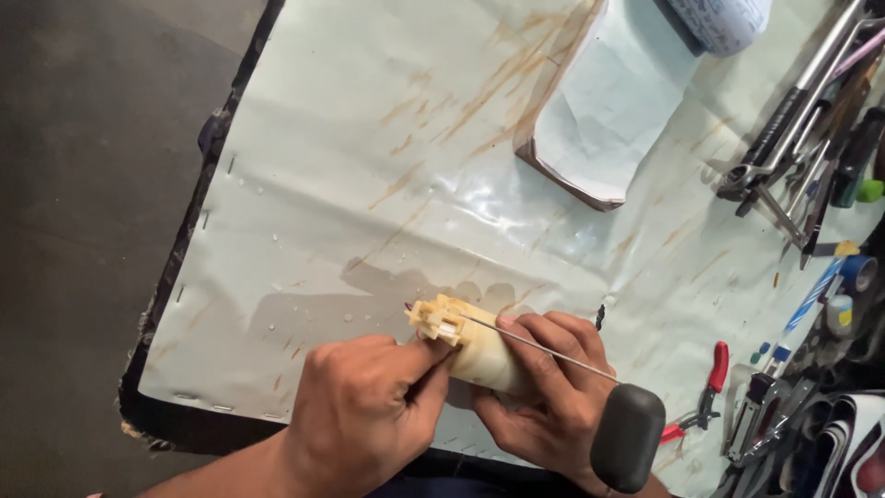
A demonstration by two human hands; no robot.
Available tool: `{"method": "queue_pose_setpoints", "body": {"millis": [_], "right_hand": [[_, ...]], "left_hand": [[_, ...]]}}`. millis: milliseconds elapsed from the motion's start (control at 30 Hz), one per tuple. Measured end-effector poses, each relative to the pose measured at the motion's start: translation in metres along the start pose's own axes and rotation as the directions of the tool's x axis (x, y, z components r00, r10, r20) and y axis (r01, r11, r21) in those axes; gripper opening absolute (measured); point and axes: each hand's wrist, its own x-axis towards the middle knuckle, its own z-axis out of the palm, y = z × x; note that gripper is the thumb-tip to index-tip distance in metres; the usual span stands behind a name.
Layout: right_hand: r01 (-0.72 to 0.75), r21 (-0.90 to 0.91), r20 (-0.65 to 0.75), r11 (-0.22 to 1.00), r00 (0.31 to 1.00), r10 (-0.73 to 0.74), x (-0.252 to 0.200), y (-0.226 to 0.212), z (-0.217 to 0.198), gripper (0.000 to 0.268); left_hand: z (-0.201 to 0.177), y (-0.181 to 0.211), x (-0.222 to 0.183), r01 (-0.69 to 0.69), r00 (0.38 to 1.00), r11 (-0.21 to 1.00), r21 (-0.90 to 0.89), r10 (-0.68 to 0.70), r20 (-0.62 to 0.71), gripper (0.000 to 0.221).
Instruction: Inspect and repair a motorcycle fuel pump assembly on a workbench.
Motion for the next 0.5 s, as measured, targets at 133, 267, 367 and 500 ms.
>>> {"method": "queue_pose_setpoints", "body": {"millis": [133,267,367,500], "right_hand": [[0.036,0.004,-0.029,0.999,0.999,-0.036,-0.002,0.0,0.004,0.065],[0.006,-0.009,-0.08,1.0,0.997,-0.007,-0.002,-0.002,0.006,0.063],[-0.013,0.01,-0.099,1.0,0.995,0.014,-0.005,-0.003,0.009,0.061],[-0.023,0.089,-0.129,0.996,0.991,0.035,-0.005,0.003,0.009,0.061]], "left_hand": [[0.002,0.002,0.0,0.07,0.997,0.997,-0.041,-0.071,-0.016,0.008],[0.003,0.004,0.001,0.125,0.991,0.988,-0.086,-0.128,-0.041,0.005],[0.007,0.004,-0.002,0.127,0.989,0.986,-0.107,-0.134,-0.062,0.005],[0.012,-0.001,-0.009,0.03,0.992,0.993,-0.112,-0.043,-0.12,0.011]]}}
